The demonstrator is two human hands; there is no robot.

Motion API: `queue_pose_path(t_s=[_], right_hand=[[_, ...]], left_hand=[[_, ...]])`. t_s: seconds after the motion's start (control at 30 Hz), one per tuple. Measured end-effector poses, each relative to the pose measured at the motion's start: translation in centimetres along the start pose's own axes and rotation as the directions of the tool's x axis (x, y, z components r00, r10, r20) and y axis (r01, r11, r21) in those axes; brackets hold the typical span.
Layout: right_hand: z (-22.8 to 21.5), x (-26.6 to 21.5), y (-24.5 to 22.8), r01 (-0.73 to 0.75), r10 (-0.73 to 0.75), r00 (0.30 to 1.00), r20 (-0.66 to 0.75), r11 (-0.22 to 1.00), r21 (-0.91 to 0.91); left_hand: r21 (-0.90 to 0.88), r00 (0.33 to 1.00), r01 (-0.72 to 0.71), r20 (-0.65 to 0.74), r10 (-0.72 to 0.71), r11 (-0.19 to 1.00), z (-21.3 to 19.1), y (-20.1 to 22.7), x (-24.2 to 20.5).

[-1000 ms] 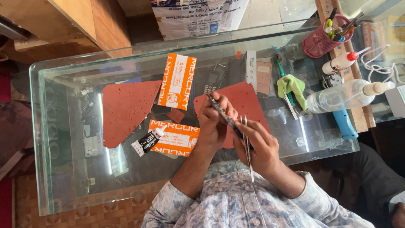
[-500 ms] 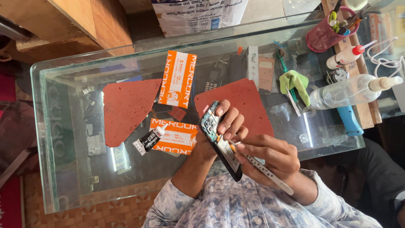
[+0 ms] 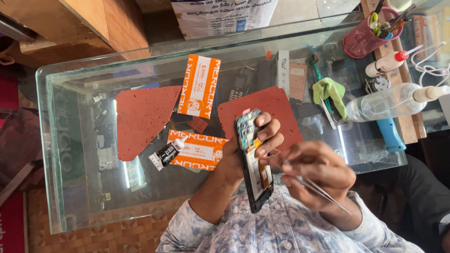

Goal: The person assembles a mobile phone by placing a battery into the chassis, connecting ribbon cables, and using tweezers to position internal components.

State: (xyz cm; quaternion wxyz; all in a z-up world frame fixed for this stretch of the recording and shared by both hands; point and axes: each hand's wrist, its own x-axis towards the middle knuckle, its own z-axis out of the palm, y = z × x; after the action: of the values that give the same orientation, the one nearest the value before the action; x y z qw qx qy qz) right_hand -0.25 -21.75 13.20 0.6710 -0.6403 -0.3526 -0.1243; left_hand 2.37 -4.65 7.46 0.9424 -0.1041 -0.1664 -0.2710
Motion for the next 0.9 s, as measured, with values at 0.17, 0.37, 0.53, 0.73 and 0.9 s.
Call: queue_pose_path(t_s=[0.17, 0.37, 0.53, 0.73, 0.9], right_hand=[[-1.5, 1.5, -0.5, -0.044, 0.051, 0.998, 0.025, 0.967, -0.25], [-1.5, 4.0, -2.1, 0.198, -0.174, 0.97, 0.169, 0.97, -0.141], [-1.7, 4.0, -2.8, 0.12, -0.08, 0.974, 0.212, 0.976, -0.18], [-2.1, 4.4, -3.5, 0.081, -0.028, 0.965, 0.261, 0.977, -0.197], [-2.0, 5.2, -4.5, 0.088, -0.005, 0.952, 0.307, 0.963, -0.255]], left_hand=[[-0.145, 0.99, 0.131, -0.032, -0.137, 0.981, 0.0, -0.4, -0.3], [-0.272, 0.962, 0.148, -0.183, -0.202, 0.951, 3.0, -2.4, -2.0], [-0.27, 0.953, 0.169, -0.202, -0.228, 0.948, 3.8, -2.7, -2.0], [-0.243, 0.945, 0.188, -0.221, -0.243, 0.952, 3.7, -3.0, -2.5], [-0.259, 0.946, 0.218, -0.181, -0.269, 0.941, 3.3, -3.2, -2.5]])
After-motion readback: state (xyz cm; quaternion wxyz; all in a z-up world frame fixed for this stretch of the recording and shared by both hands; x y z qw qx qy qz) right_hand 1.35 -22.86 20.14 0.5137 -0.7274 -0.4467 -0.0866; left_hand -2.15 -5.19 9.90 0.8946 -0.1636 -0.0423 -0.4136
